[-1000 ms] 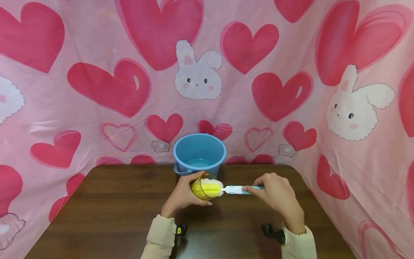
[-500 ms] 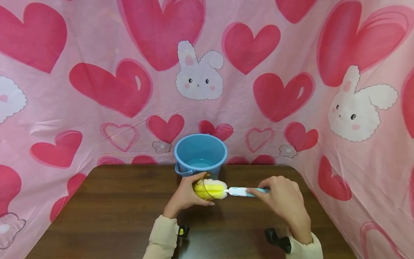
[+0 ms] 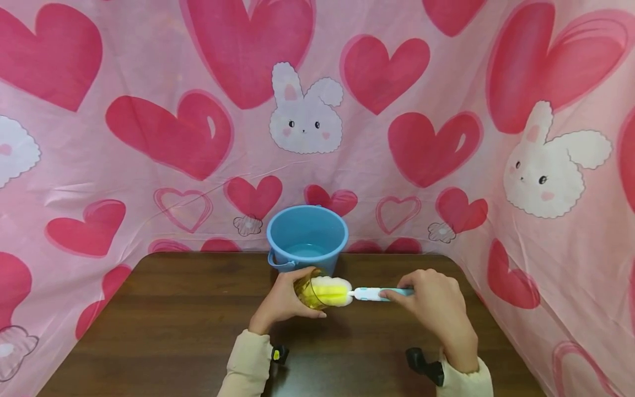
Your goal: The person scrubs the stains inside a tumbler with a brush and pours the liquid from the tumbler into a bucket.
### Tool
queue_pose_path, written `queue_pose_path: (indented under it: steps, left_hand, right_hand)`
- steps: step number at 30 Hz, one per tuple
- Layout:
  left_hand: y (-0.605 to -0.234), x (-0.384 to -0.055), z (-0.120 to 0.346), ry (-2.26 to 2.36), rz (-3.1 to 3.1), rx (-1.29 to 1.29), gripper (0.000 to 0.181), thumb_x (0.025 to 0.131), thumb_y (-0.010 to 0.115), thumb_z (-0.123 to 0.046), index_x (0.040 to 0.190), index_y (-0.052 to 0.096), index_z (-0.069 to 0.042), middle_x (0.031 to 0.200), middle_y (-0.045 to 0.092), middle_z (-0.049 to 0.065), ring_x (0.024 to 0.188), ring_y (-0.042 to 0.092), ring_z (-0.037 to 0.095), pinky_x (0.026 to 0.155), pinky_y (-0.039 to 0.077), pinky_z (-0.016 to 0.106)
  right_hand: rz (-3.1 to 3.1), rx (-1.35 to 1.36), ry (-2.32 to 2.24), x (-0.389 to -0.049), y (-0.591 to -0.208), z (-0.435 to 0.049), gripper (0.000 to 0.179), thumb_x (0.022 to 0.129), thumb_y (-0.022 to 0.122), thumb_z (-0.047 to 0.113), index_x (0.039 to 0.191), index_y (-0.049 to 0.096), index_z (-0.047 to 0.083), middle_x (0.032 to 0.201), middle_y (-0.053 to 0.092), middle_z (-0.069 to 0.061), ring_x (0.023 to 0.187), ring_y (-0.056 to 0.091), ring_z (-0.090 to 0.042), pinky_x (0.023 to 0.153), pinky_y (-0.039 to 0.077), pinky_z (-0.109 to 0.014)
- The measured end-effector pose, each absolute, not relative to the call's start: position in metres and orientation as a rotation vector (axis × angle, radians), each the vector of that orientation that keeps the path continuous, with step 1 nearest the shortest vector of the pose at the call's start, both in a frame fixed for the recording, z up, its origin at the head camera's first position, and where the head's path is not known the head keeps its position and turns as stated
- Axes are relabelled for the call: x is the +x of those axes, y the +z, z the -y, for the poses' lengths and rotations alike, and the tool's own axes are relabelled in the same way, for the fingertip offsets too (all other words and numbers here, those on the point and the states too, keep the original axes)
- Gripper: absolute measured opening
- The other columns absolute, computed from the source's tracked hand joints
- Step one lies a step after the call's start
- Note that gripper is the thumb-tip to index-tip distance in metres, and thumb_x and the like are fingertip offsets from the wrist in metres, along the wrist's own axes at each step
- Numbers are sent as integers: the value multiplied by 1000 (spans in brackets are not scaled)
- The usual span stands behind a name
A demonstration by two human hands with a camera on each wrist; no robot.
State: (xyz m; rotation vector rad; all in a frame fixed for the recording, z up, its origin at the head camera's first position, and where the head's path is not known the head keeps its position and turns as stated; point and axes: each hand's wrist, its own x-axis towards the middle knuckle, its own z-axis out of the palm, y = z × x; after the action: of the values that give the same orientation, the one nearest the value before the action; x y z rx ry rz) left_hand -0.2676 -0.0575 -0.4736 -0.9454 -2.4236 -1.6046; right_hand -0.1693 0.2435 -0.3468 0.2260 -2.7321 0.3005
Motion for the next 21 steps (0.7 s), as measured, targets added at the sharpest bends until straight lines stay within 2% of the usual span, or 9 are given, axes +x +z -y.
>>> queue_pose_path:
  steps: [7,15,21]
  left_hand:
    - [-473,-269,59,-1626,2408,-920,76,62,99,-24,129,64,-24,125,65,-14,117,56,14,102,52,43]
    - [-475,-268,54,-1552,2454,-950,73,64,98,-28,127,63,-27,119,66,-13,110,59,15,97,55,39]
    - [-475,-267,55,-1465,2526,-960,79,63,99,-31,133,63,-24,122,67,-12,110,59,14,99,54,42]
  right_hand:
    - [2683,298,276,-169,-348,-236,28,75,86,52,74,79,25,50,41,15,53,39,-11,48,34,-29]
    - [2551,300,297,-172,-351,-244,27,70,90,49,74,80,25,52,52,18,50,39,-8,43,32,-27]
    - [2546,274,335,-174,-351,-254,31,70,90,51,74,80,22,54,56,16,52,42,-9,43,32,-27]
